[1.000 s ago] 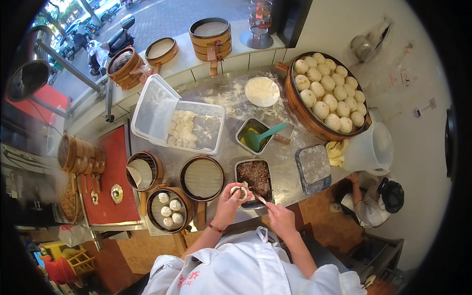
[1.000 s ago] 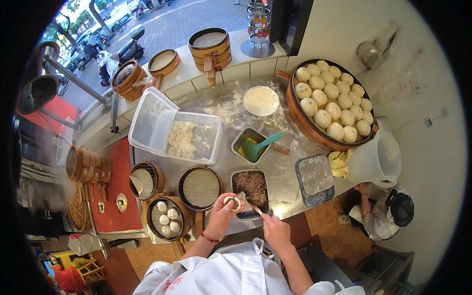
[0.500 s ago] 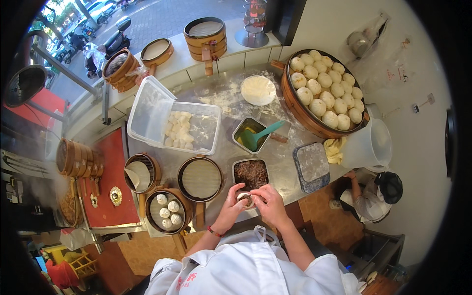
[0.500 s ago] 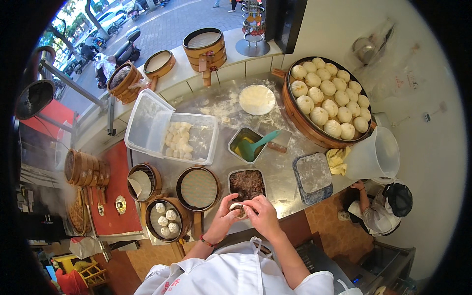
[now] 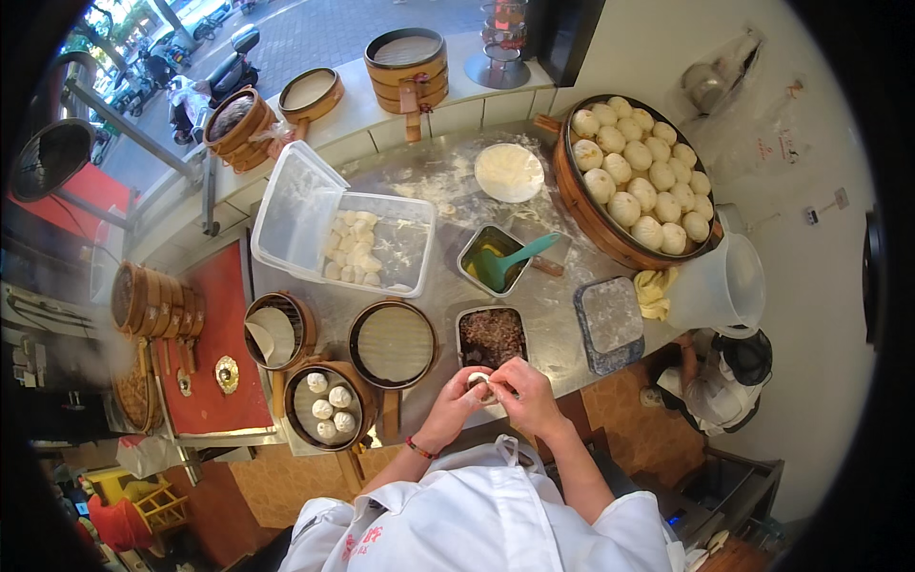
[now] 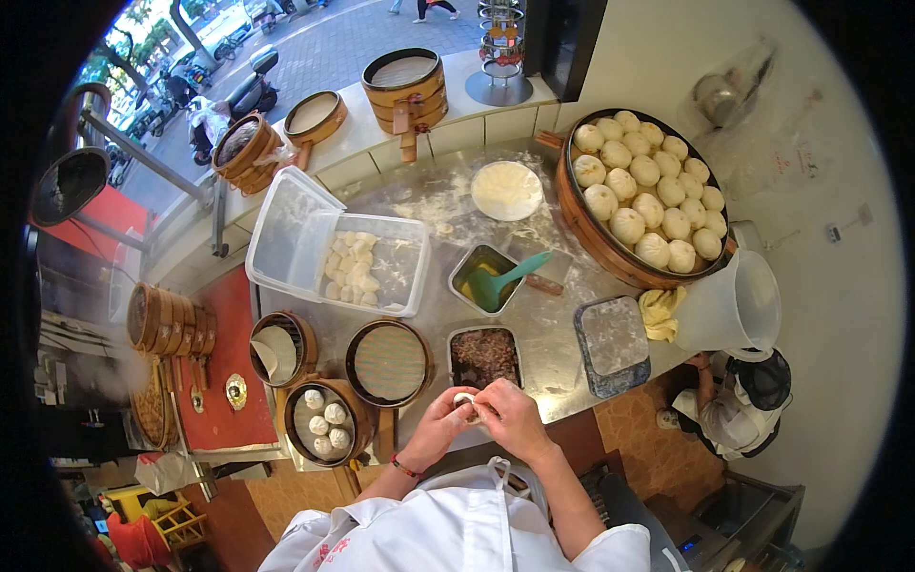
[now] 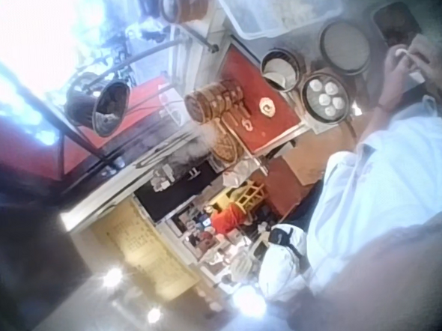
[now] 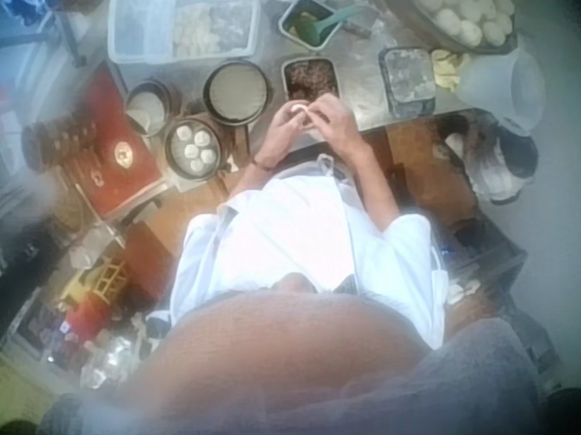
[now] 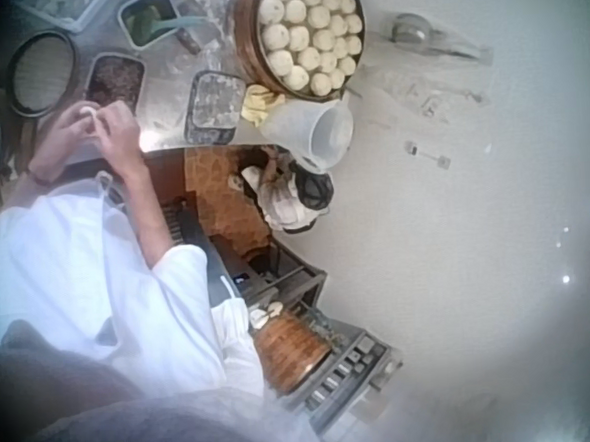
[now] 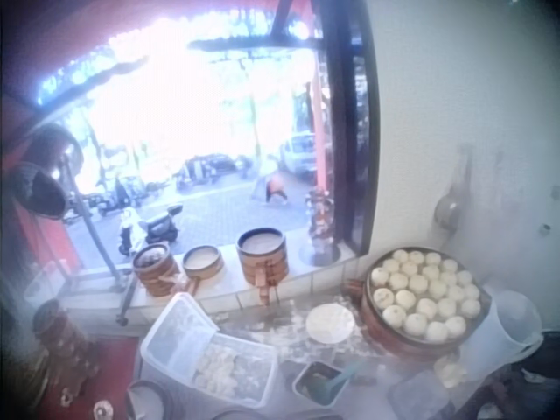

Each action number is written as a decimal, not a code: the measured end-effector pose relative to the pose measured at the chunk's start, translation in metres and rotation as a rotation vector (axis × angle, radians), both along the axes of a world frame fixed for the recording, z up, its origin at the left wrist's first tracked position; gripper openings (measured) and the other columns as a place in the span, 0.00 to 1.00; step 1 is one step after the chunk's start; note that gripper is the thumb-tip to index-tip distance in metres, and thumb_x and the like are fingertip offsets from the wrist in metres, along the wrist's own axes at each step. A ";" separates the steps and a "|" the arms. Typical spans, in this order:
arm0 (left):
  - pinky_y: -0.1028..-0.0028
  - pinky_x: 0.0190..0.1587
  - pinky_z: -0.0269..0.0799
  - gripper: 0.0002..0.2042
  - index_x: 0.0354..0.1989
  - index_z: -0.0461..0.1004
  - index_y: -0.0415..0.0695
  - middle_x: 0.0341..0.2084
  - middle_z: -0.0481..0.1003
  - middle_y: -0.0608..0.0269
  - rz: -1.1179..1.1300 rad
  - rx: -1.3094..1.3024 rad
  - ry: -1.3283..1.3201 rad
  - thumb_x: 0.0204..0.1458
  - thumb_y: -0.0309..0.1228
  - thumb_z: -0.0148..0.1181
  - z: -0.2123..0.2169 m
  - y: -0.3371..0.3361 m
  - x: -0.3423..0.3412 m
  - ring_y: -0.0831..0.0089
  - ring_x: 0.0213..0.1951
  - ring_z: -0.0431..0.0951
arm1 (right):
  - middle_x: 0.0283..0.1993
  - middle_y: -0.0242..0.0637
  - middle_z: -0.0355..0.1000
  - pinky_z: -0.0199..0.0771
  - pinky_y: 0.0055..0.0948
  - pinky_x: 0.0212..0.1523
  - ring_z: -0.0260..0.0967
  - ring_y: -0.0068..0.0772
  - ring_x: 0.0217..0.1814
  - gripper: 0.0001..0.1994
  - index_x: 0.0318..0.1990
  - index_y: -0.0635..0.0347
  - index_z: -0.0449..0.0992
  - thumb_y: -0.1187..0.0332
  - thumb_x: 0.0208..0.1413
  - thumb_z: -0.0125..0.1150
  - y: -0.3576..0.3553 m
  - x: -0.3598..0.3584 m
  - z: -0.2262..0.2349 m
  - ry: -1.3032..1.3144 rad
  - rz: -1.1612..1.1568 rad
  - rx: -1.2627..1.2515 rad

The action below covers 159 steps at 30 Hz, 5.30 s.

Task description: The person prepares dumplings by flattening dough discs, filling them with meat using a spoon, and pleating the edges to seal them. The finished dumplings are placed into a bamboo steamer basket.

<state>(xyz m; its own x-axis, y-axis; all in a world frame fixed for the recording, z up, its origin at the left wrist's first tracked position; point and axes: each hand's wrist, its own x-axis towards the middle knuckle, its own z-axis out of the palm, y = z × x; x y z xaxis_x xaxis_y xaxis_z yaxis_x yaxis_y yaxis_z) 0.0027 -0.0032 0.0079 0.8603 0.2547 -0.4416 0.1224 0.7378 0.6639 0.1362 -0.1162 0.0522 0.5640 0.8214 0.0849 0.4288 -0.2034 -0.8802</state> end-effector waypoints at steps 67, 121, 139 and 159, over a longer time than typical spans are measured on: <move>0.67 0.58 0.77 0.15 0.60 0.66 0.39 0.50 0.71 0.62 0.114 0.196 0.069 0.66 0.25 0.48 -0.009 -0.011 0.007 0.73 0.52 0.74 | 0.33 0.41 0.72 0.73 0.34 0.31 0.73 0.42 0.31 0.06 0.37 0.61 0.77 0.75 0.51 0.65 0.002 -0.001 -0.007 0.092 -0.067 -0.124; 0.74 0.50 0.76 0.17 0.62 0.67 0.40 0.49 0.74 0.65 0.211 0.164 0.045 0.68 0.32 0.49 -0.012 -0.008 0.011 0.78 0.48 0.76 | 0.33 0.39 0.73 0.74 0.35 0.31 0.74 0.41 0.32 0.04 0.34 0.60 0.78 0.75 0.52 0.65 0.017 0.004 0.005 0.070 -0.061 -0.131; 0.75 0.43 0.75 0.13 0.53 0.74 0.37 0.46 0.74 0.59 0.077 0.618 0.168 0.64 0.27 0.50 -0.005 0.003 0.006 0.74 0.43 0.77 | 0.32 0.41 0.72 0.71 0.33 0.31 0.71 0.40 0.31 0.06 0.36 0.63 0.77 0.78 0.51 0.65 0.017 0.005 -0.009 -0.119 0.143 0.040; 0.82 0.28 0.64 0.29 0.46 0.71 0.45 0.30 0.73 0.71 0.330 0.069 0.105 0.67 0.59 0.32 0.004 -0.005 0.006 0.84 0.29 0.70 | 0.29 0.36 0.72 0.68 0.26 0.25 0.70 0.27 0.26 0.06 0.36 0.62 0.78 0.79 0.50 0.66 0.034 -0.018 0.006 -0.019 0.007 0.065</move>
<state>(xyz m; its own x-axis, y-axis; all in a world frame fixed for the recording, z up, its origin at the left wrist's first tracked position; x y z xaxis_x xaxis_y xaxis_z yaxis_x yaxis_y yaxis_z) 0.0090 -0.0078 0.0117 0.6774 0.5436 -0.4956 -0.0443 0.7027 0.7101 0.1180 -0.0824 0.0586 0.5557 0.8180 0.1485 0.4467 -0.1431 -0.8832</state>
